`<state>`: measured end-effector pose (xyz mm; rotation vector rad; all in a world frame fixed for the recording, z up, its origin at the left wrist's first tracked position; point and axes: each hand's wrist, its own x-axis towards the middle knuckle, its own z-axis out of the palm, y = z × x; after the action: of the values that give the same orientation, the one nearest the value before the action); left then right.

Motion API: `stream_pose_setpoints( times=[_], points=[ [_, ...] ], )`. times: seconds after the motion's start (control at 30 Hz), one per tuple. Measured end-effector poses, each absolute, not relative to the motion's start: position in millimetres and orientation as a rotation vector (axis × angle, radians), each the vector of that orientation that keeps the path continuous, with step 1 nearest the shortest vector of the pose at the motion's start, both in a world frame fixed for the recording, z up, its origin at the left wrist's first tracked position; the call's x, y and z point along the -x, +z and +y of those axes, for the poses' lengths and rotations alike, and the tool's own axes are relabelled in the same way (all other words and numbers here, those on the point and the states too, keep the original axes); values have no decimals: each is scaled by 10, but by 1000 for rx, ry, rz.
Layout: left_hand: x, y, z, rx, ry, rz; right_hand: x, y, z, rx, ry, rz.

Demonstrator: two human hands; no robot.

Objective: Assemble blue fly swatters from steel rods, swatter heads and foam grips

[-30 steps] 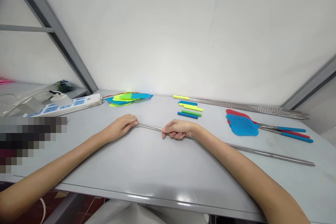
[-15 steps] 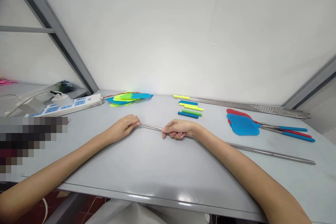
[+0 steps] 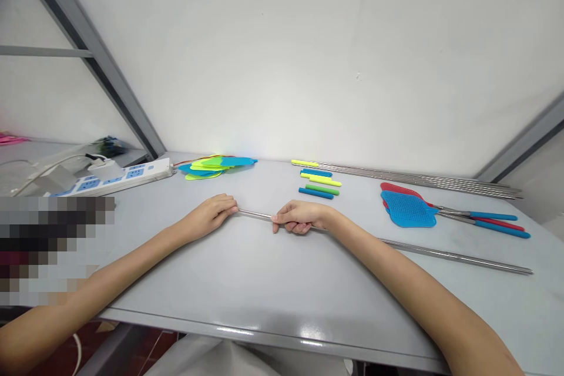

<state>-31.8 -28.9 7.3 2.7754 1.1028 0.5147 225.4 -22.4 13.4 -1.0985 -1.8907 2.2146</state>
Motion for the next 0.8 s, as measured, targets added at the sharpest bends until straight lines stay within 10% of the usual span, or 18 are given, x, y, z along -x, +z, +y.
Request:
stream_pose_setpoints(
  times=[0.8],
  points=[
    [257, 54, -302, -2810, 487, 1094, -2238, 134, -219, 1117, 2213, -1900]
  ],
)
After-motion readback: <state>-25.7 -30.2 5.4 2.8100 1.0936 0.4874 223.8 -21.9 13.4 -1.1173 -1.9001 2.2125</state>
